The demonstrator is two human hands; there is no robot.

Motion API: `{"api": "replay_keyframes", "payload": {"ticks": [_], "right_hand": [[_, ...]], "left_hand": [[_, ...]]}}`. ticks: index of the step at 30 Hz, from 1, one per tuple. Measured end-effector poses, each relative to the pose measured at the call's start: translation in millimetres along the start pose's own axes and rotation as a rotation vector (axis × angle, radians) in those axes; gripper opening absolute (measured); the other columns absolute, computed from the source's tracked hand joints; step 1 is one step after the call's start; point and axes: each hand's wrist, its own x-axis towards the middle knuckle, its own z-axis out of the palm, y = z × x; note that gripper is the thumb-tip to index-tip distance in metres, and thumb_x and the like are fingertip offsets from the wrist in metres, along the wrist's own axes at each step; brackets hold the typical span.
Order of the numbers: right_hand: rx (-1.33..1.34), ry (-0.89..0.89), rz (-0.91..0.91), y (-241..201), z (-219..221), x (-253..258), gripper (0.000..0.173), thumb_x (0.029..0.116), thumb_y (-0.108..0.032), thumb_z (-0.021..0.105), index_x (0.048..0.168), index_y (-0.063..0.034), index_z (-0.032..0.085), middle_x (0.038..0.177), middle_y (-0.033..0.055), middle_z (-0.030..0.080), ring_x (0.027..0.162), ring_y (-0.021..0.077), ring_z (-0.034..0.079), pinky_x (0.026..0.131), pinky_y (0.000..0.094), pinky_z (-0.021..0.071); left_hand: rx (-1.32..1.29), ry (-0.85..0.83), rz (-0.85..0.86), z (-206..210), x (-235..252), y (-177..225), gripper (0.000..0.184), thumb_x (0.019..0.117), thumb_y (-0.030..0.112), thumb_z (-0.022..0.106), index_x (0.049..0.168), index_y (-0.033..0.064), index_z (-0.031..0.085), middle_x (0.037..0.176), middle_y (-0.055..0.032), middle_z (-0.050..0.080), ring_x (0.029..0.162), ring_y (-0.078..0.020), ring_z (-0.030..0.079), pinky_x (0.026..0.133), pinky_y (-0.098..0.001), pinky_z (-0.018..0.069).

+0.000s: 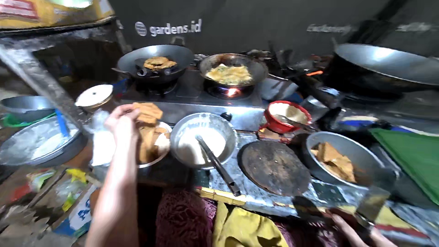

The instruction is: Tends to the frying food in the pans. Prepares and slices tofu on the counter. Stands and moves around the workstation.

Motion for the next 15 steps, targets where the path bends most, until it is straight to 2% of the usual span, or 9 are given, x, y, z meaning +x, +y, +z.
{"api": "replay_keyframes", "payload": {"ticks": [2,4,6,8,10,11,13,14,15], "right_hand": [[0.042,0.051,-0.090,-3.3,3.7,-1.9,0.017,0.0942,-0.003,0.063,0.109,0.0042,0.067,0.092,-0.0050,0.075,0.067,0.0002,0.068,0.062,0.0214,0.0601],[0.101,0.061,-0.149,-8.2,9.7,-3.8,0.019,0.0934,-0.002,0.064,0.112,-0.0029,0.070,0.099,-0.0076,0.076,0.073,0.0006,0.070,0.065,0.0209,0.0609],[0.182,0.042,-0.173,-15.1,20.2,-6.0,0.022,0.0931,-0.006,0.067,0.113,-0.0089,0.073,0.106,-0.0058,0.077,0.080,0.0056,0.073,0.068,0.0239,0.0627],[0.254,-0.010,-0.204,-27.5,34.0,-10.3,0.022,0.0943,-0.013,0.068,0.115,-0.0146,0.075,0.112,-0.0047,0.077,0.087,0.0092,0.074,0.073,0.0263,0.0642],[0.325,-0.091,-0.233,-38.8,46.8,-16.9,0.023,0.0973,-0.022,0.066,0.119,-0.0190,0.075,0.115,-0.0034,0.076,0.085,0.0083,0.074,0.070,0.0250,0.0633],[0.375,-0.135,-0.238,-43.9,52.5,-21.0,0.025,0.0989,-0.025,0.065,0.121,-0.0191,0.074,0.116,-0.0026,0.076,0.081,0.0058,0.072,0.064,0.0219,0.0610],[0.461,-0.198,-0.257,-51.1,61.1,-27.8,0.029,0.1008,-0.029,0.063,0.126,-0.0180,0.072,0.115,-0.0039,0.075,0.069,-0.0023,0.066,0.054,0.0145,0.0541],[0.438,-0.200,-0.269,-51.9,62.9,-29.6,0.031,0.1012,-0.034,0.063,0.126,-0.0190,0.072,0.111,-0.0070,0.075,0.068,-0.0059,0.063,0.055,0.0124,0.0529],[0.374,-0.171,-0.272,-51.2,63.8,-30.6,0.032,0.1001,-0.038,0.064,0.124,-0.0191,0.073,0.107,-0.0092,0.075,0.072,-0.0072,0.064,0.060,0.0123,0.0543]], "left_hand": [[-0.154,-0.054,0.018,-11.2,-29.4,24.7,0.027,0.0841,-0.012,0.066,0.100,0.0108,0.067,0.087,0.0066,0.071,0.074,-0.0041,0.068,0.067,-0.0229,0.0590],[-0.324,-0.206,0.100,-22.0,-63.5,39.2,0.030,0.0844,-0.011,0.063,0.098,0.0142,0.071,0.092,0.0048,0.074,0.081,-0.0076,0.071,0.071,-0.0260,0.0614],[-0.388,-0.440,0.237,-23.8,-105.0,49.7,0.028,0.0845,0.000,0.068,0.103,0.0207,0.075,0.102,0.0054,0.075,0.088,-0.0071,0.071,0.074,-0.0238,0.0612],[-0.369,-0.713,0.315,-11.6,-151.5,59.7,0.020,0.0922,0.019,0.072,0.110,0.0277,0.075,0.111,0.0088,0.073,0.097,-0.0057,0.069,0.082,-0.0234,0.0583],[-0.426,-0.969,0.228,13.1,-200.5,69.2,0.021,0.0927,0.013,0.071,0.110,0.0242,0.076,0.112,0.0073,0.074,0.103,-0.0068,0.069,0.089,-0.0252,0.0577],[-0.470,-1.041,0.165,27.5,-223.8,67.1,0.021,0.0921,0.008,0.070,0.108,0.0201,0.077,0.110,0.0041,0.074,0.102,-0.0087,0.069,0.089,-0.0267,0.0587],[-0.537,-1.065,0.030,54.9,-266.1,50.2,0.020,0.0900,0.001,0.071,0.105,0.0129,0.077,0.106,-0.0016,0.074,0.097,-0.0113,0.071,0.085,-0.0283,0.0608],[-0.541,-1.035,-0.022,67.3,-282.1,38.5,0.021,0.0882,-0.001,0.071,0.104,0.0116,0.077,0.104,-0.0013,0.074,0.095,-0.0099,0.071,0.083,-0.0270,0.0615],[-0.533,-0.993,-0.057,78.9,-293.8,26.7,0.021,0.0869,-0.003,0.070,0.102,0.0105,0.076,0.102,-0.0003,0.074,0.092,-0.0081,0.071,0.081,-0.0255,0.0614]]}}
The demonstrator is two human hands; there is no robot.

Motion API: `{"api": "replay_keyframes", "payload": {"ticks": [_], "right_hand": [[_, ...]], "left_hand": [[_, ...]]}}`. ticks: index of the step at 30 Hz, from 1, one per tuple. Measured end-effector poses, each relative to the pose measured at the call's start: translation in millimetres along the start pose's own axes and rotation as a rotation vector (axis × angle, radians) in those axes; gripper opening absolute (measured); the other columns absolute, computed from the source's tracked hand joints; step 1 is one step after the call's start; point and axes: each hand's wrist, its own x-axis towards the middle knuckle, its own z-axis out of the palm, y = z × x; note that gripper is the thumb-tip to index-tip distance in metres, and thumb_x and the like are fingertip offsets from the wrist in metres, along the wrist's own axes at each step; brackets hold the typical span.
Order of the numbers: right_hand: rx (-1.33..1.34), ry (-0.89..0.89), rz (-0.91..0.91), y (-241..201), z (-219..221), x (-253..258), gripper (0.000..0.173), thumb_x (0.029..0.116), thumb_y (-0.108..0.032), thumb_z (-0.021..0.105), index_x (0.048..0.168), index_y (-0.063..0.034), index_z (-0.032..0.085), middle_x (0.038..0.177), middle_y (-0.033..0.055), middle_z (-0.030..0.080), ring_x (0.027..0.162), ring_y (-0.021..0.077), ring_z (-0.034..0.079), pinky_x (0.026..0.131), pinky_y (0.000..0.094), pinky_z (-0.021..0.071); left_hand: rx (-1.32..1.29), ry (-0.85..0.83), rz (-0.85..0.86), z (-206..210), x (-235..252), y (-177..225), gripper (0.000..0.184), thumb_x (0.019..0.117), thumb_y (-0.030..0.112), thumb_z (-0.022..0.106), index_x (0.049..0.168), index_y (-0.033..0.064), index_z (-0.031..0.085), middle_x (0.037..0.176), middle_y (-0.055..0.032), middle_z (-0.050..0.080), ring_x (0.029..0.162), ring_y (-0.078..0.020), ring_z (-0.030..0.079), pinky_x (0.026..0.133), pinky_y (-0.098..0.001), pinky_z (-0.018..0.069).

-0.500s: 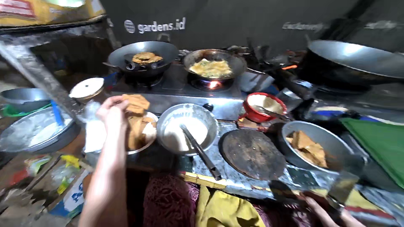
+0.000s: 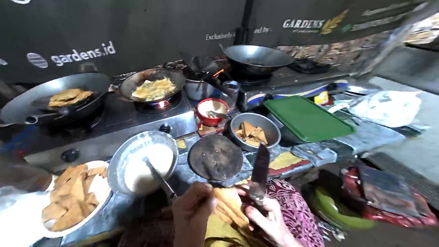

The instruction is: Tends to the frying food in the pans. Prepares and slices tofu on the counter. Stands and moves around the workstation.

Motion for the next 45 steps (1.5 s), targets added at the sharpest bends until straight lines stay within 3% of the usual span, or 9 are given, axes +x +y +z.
{"api": "replay_keyframes", "payload": {"ticks": [3,8,10,18,27,33,36,38,45], "right_hand": [[-0.117,0.115,0.076,9.0,-2.9,1.0,0.035,0.0908,-0.029,0.074,0.117,-0.0060,0.074,0.098,-0.0045,0.076,0.085,0.0003,0.070,0.077,0.0205,0.0599],[-0.169,0.223,0.210,25.5,-10.2,6.9,0.034,0.0812,-0.020,0.081,0.109,-0.0011,0.075,0.091,-0.0035,0.077,0.077,-0.0011,0.070,0.072,0.0169,0.0592],[-0.107,0.259,0.296,31.2,-9.2,8.3,0.032,0.0799,-0.014,0.081,0.108,-0.0010,0.074,0.083,-0.0032,0.075,0.059,-0.0009,0.064,0.054,0.0161,0.0542],[0.211,0.446,0.456,44.1,14.8,28.8,0.024,0.0839,0.006,0.068,0.108,0.0067,0.070,0.068,0.0042,0.071,0.041,0.0052,0.054,0.039,0.0200,0.0473],[0.290,0.427,0.508,44.3,41.7,47.3,0.017,0.0859,0.009,0.066,0.102,0.0072,0.070,0.065,0.0051,0.070,0.039,0.0052,0.053,0.037,0.0196,0.0465],[0.098,0.175,0.579,41.5,32.5,53.8,0.016,0.0960,-0.006,0.064,0.107,0.0041,0.069,0.061,0.0027,0.068,0.039,0.0050,0.052,0.037,0.0192,0.0431],[-0.248,-0.008,0.446,34.3,19.4,46.6,0.043,0.1013,-0.021,0.055,0.135,0.0052,0.059,0.081,0.0028,0.069,0.054,0.0042,0.059,0.049,0.0209,0.0509],[-0.449,-0.109,0.244,34.0,6.5,35.4,0.046,0.1005,-0.019,0.052,0.138,0.0079,0.059,0.115,0.0141,0.074,0.087,0.0055,0.071,0.081,0.0217,0.0564],[-0.630,-0.201,0.039,27.3,-10.2,8.0,0.041,0.0984,-0.009,0.049,0.134,0.0034,0.065,0.099,0.0149,0.073,0.084,0.0085,0.066,0.082,0.0192,0.0535]], "left_hand": [[0.046,0.108,-0.042,10.1,11.4,-38.0,0.020,0.0833,-0.010,0.065,0.094,0.0042,0.074,0.093,-0.0001,0.075,0.085,-0.0073,0.071,0.077,-0.0254,0.0611],[0.093,0.186,-0.223,21.3,19.3,-69.0,0.017,0.0804,-0.010,0.064,0.090,0.0009,0.073,0.085,-0.0028,0.074,0.079,-0.0086,0.070,0.072,-0.0266,0.0598],[0.023,0.252,-0.332,24.2,18.1,-76.7,0.016,0.0802,-0.011,0.065,0.091,-0.0009,0.072,0.083,-0.0044,0.074,0.078,-0.0099,0.071,0.072,-0.0274,0.0598],[-0.224,0.331,-0.446,25.0,17.6,-94.4,0.019,0.0833,-0.014,0.062,0.098,-0.0073,0.072,0.113,-0.0140,0.070,0.100,-0.0159,0.069,0.089,-0.0308,0.0589],[-0.389,0.316,-0.457,16.9,21.9,-98.7,0.027,0.0961,-0.006,0.054,0.123,-0.0087,0.058,0.107,-0.0176,0.072,0.097,-0.0218,0.072,0.089,-0.0377,0.0602],[-0.373,0.381,-0.503,3.5,31.2,-96.1,0.016,0.0973,-0.007,0.054,0.110,-0.0070,0.064,0.097,-0.0155,0.073,0.085,-0.0210,0.073,0.077,-0.0364,0.0625],[-0.326,0.476,-0.503,-0.5,37.2,-94.2,0.015,0.0959,-0.009,0.057,0.109,-0.0062,0.064,0.096,-0.0125,0.072,0.086,-0.0184,0.072,0.080,-0.0363,0.0616],[-0.296,0.475,-0.478,-5.5,39.2,-95.8,0.019,0.0940,-0.010,0.058,0.112,-0.0070,0.063,0.101,-0.0139,0.072,0.089,-0.0187,0.071,0.082,-0.0356,0.0611],[-0.163,0.455,-0.470,-14.4,40.1,-100.0,0.032,0.0915,-0.009,0.059,0.124,-0.0093,0.058,0.111,-0.0170,0.070,0.095,-0.0184,0.070,0.084,-0.0335,0.0594]]}}
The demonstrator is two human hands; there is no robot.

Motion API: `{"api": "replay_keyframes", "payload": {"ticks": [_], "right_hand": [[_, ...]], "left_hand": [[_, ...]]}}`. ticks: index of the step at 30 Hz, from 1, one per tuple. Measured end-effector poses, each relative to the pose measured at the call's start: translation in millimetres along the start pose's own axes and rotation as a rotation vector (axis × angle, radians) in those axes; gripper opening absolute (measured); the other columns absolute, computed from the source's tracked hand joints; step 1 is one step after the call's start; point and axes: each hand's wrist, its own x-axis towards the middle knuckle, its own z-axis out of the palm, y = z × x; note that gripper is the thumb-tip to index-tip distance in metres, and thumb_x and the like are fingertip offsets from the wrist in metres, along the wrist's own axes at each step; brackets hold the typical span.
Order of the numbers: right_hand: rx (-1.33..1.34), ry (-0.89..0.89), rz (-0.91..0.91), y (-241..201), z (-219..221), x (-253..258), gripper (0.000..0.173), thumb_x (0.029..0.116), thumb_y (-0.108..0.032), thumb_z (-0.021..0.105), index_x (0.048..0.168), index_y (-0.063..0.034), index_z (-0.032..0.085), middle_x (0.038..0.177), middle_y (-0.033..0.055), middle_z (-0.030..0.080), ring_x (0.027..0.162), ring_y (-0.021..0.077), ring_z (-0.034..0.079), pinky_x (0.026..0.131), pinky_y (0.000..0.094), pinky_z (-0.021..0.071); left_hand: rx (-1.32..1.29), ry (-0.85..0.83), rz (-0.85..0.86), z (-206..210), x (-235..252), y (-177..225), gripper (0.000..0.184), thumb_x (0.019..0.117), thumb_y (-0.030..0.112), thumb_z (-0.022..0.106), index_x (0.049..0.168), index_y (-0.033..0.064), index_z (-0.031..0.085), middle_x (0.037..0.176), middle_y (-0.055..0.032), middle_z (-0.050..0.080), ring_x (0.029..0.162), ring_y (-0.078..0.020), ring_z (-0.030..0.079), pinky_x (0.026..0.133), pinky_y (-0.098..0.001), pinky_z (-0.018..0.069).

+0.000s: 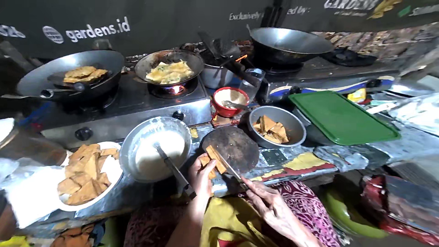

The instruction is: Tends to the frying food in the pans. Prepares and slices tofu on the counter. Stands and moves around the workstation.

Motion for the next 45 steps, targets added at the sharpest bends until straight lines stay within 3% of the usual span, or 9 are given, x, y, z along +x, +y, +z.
{"api": "replay_keyframes", "payload": {"ticks": [6,9,12,18,26,32,38,41,45], "right_hand": [[-0.089,-0.101,0.001,-4.1,-11.4,-7.5,0.046,0.0967,-0.006,0.047,0.140,0.0033,0.060,0.123,0.0215,0.072,0.109,0.0294,0.072,0.100,0.0362,0.0542],[-0.130,-0.115,0.003,-4.7,-13.0,-6.9,0.046,0.0962,-0.006,0.046,0.139,0.0031,0.061,0.117,0.0219,0.073,0.102,0.0305,0.074,0.096,0.0378,0.0561],[-0.168,-0.089,-0.014,-3.4,-13.9,-7.1,0.046,0.0949,-0.006,0.047,0.136,0.0025,0.064,0.104,0.0203,0.074,0.086,0.0266,0.072,0.082,0.0346,0.0585],[-0.187,-0.086,-0.027,-4.7,-17.4,-6.3,0.045,0.0963,-0.008,0.046,0.136,0.0012,0.065,0.104,0.0182,0.074,0.086,0.0202,0.071,0.083,0.0276,0.0571],[-0.198,-0.099,-0.058,-5.6,-20.2,-3.7,0.044,0.0967,-0.009,0.046,0.135,0.0005,0.066,0.102,0.0185,0.074,0.085,0.0198,0.070,0.082,0.0265,0.0566],[-0.238,-0.150,-0.039,-12.5,-29.3,-0.8,0.046,0.0953,-0.008,0.046,0.136,0.0005,0.065,0.106,0.0185,0.074,0.088,0.0235,0.073,0.082,0.0323,0.0584],[-0.262,-0.239,-0.002,-25.0,-41.2,6.3,0.045,0.0948,-0.006,0.048,0.135,0.0049,0.064,0.109,0.0239,0.074,0.093,0.0346,0.074,0.085,0.0428,0.0587],[-0.237,-0.268,0.006,-22.7,-42.7,9.2,0.045,0.0952,-0.006,0.047,0.136,0.0057,0.063,0.115,0.0233,0.074,0.101,0.0344,0.074,0.093,0.0423,0.0572],[-0.207,-0.286,0.007,-19.9,-40.8,11.5,0.044,0.0965,-0.008,0.046,0.136,0.0049,0.063,0.114,0.0214,0.074,0.100,0.0306,0.075,0.092,0.0388,0.0568]], "left_hand": [[-0.001,0.077,0.046,2.6,0.9,-0.9,0.038,0.0856,-0.017,0.061,0.123,-0.0120,0.060,0.102,-0.0143,0.073,0.082,-0.0154,0.072,0.071,-0.0296,0.0610],[0.005,0.064,0.064,2.3,0.2,-1.4,0.038,0.0826,-0.019,0.062,0.120,-0.0117,0.062,0.095,-0.0114,0.074,0.074,-0.0136,0.071,0.067,-0.0285,0.0612],[0.046,0.019,0.059,-0.7,2.2,-2.6,0.040,0.0832,-0.017,0.063,0.123,-0.0117,0.061,0.095,-0.0122,0.073,0.072,-0.0139,0.070,0.067,-0.0292,0.0608],[0.029,-0.055,0.113,-8.7,6.8,-6.8,0.036,0.0824,-0.015,0.063,0.118,-0.0116,0.063,0.094,-0.0111,0.071,0.070,-0.0127,0.068,0.065,-0.0286,0.0598],[0.113,-0.081,0.227,-9.8,8.8,-12.1,0.032,0.0782,-0.016,0.067,0.110,-0.0110,0.069,0.109,-0.0150,0.069,0.079,-0.0114,0.068,0.069,-0.0269,0.0602],[0.328,-0.169,0.449,-17.6,12.5,-12.5,0.030,0.0796,-0.014,0.066,0.110,-0.0126,0.070,0.117,-0.0206,0.067,0.106,-0.0135,0.066,0.089,-0.0239,0.0560],[0.423,-0.193,0.601,-17.6,14.7,-18.4,0.030,0.0781,-0.014,0.063,0.107,-0.0146,0.071,0.116,-0.0260,0.067,0.108,-0.0193,0.066,0.094,-0.0266,0.0551],[0.475,-0.206,0.636,-17.1,14.2,-18.3,0.029,0.0786,-0.013,0.063,0.106,-0.0135,0.072,0.116,-0.0262,0.067,0.109,-0.0204,0.067,0.096,-0.0271,0.0545],[0.459,-0.217,0.621,-19.4,13.5,-16.9,0.029,0.0782,-0.014,0.063,0.106,-0.0146,0.071,0.117,-0.0269,0.067,0.110,-0.0206,0.067,0.095,-0.0272,0.0550]]}}
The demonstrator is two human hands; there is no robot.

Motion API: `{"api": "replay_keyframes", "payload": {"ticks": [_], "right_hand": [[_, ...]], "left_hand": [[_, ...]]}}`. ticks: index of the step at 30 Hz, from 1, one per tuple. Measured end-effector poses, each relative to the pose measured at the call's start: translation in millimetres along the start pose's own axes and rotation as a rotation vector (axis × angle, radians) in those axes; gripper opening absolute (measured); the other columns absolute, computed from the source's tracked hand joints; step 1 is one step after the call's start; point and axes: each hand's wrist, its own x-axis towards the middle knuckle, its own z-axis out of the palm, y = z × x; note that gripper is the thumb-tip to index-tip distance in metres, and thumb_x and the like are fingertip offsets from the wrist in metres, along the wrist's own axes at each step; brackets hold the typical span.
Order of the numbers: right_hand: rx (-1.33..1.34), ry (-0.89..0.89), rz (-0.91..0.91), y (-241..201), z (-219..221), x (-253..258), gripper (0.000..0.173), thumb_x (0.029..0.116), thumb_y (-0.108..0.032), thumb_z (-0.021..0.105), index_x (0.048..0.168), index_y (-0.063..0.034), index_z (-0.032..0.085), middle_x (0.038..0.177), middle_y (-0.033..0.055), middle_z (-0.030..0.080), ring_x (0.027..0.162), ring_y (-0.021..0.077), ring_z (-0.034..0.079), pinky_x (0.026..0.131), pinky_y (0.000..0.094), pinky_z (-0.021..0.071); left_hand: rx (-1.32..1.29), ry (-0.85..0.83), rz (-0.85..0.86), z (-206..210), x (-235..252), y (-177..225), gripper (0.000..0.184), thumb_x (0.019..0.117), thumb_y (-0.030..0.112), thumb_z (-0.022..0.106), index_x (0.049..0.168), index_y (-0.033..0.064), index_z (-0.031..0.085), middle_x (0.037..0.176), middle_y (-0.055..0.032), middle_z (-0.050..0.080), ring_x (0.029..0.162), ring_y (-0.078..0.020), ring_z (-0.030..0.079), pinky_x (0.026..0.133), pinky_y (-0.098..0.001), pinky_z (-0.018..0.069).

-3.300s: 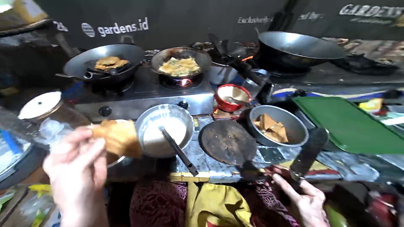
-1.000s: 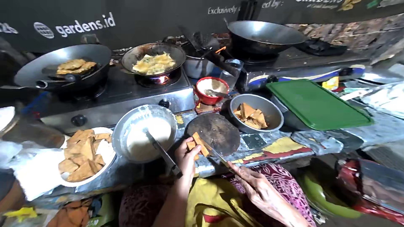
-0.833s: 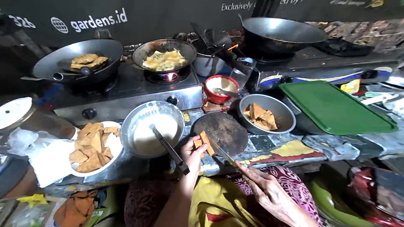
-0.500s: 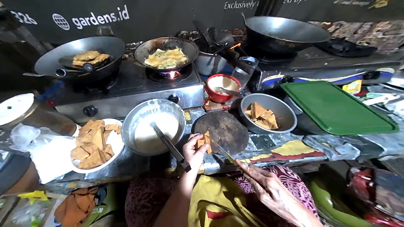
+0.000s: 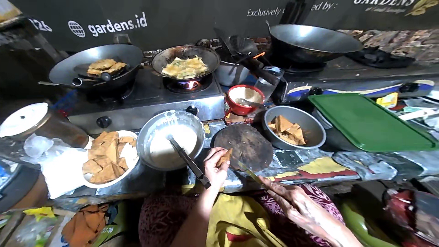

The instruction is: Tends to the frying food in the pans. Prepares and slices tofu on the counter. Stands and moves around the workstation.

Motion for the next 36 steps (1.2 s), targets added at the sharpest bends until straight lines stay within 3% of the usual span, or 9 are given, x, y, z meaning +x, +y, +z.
{"api": "replay_keyframes", "payload": {"ticks": [3,12,16,21,25,29,31,34,36], "right_hand": [[0.012,-0.049,0.035,-3.5,-1.2,0.1,0.045,0.0979,-0.007,0.046,0.138,0.0043,0.061,0.125,0.0204,0.071,0.112,0.0307,0.072,0.101,0.0396,0.0537],[0.056,-0.106,0.085,-3.6,4.7,-1.3,0.045,0.0996,-0.007,0.046,0.141,0.0047,0.058,0.132,0.0209,0.068,0.117,0.0326,0.070,0.104,0.0414,0.0516],[0.080,-0.117,0.088,2.2,7.0,-8.6,0.046,0.0982,-0.007,0.046,0.141,0.0043,0.059,0.121,0.0227,0.072,0.107,0.0346,0.073,0.097,0.0455,0.0551],[0.156,-0.130,0.130,11.1,1.8,-17.9,0.044,0.0994,-0.007,0.046,0.140,0.0022,0.061,0.117,0.0211,0.074,0.104,0.0301,0.073,0.096,0.0433,0.0552],[0.291,0.157,0.202,23.3,9.5,-15.8,0.040,0.0975,-0.024,0.061,0.129,-0.0011,0.069,0.104,0.0106,0.077,0.090,0.0074,0.072,0.083,0.0249,0.0565],[0.364,0.289,0.296,24.1,27.9,9.5,0.031,0.0899,-0.031,0.072,0.095,-0.0009,0.074,0.078,0.0031,0.070,0.070,0.0001,0.061,0.066,0.0192,0.0504],[0.384,0.280,0.260,19.1,37.5,17.7,0.034,0.0938,-0.028,0.068,0.107,0.0024,0.073,0.089,0.0076,0.073,0.079,0.0018,0.065,0.074,0.0195,0.0524],[0.347,0.213,0.145,12.2,41.7,16.5,0.045,0.1000,-0.020,0.055,0.136,0.0072,0.061,0.130,0.0201,0.069,0.119,0.0177,0.068,0.105,0.0290,0.0496],[0.261,0.225,0.043,13.3,45.4,8.0,0.041,0.0992,-0.011,0.050,0.134,0.0054,0.064,0.126,0.0185,0.071,0.112,0.0175,0.071,0.101,0.0270,0.0517]], "left_hand": [[-0.029,-0.007,-0.010,-2.9,0.7,1.3,0.029,0.0786,-0.013,0.063,0.106,-0.0152,0.070,0.118,-0.0266,0.067,0.111,-0.0198,0.066,0.095,-0.0276,0.0554],[-0.120,0.020,-0.080,-3.8,-0.8,3.1,0.028,0.0793,-0.014,0.063,0.106,-0.0133,0.070,0.118,-0.0230,0.068,0.111,-0.0181,0.066,0.094,-0.0280,0.0556],[-0.209,0.088,-0.210,-2.2,-2.5,3.8,0.029,0.0797,-0.014,0.064,0.108,-0.0120,0.069,0.120,-0.0195,0.067,0.109,-0.0159,0.067,0.091,-0.0285,0.0576],[-0.245,0.257,-0.456,5.6,0.4,17.5,0.035,0.0789,-0.013,0.063,0.114,-0.0110,0.064,0.103,-0.0125,0.070,0.088,-0.0125,0.069,0.078,-0.0301,0.0597],[-0.278,0.306,-0.428,3.4,3.5,17.3,0.025,0.0804,-0.013,0.060,0.104,-0.0077,0.065,0.086,-0.0020,0.070,0.078,-0.0075,0.069,0.073,-0.0265,0.0604],[-0.409,0.224,-0.547,16.6,-4.1,26.1,0.027,0.0787,-0.015,0.058,0.100,-0.0022,0.067,0.086,-0.0024,0.073,0.078,-0.0100,0.071,0.071,-0.0290,0.0615],[-0.442,0.209,-0.622,23.6,-10.8,31.8,0.030,0.0791,-0.018,0.059,0.106,-0.0045,0.065,0.089,-0.0051,0.072,0.079,-0.0113,0.071,0.072,-0.0294,0.0614],[-0.445,0.199,-0.638,21.4,-12.6,28.2,0.031,0.0801,-0.016,0.060,0.110,-0.0063,0.063,0.090,-0.0075,0.071,0.080,-0.0128,0.070,0.073,-0.0304,0.0608],[-0.419,0.195,-0.612,15.7,-10.4,22.2,0.031,0.0810,-0.015,0.061,0.111,-0.0072,0.063,0.093,-0.0092,0.071,0.083,-0.0142,0.070,0.075,-0.0315,0.0607]]}}
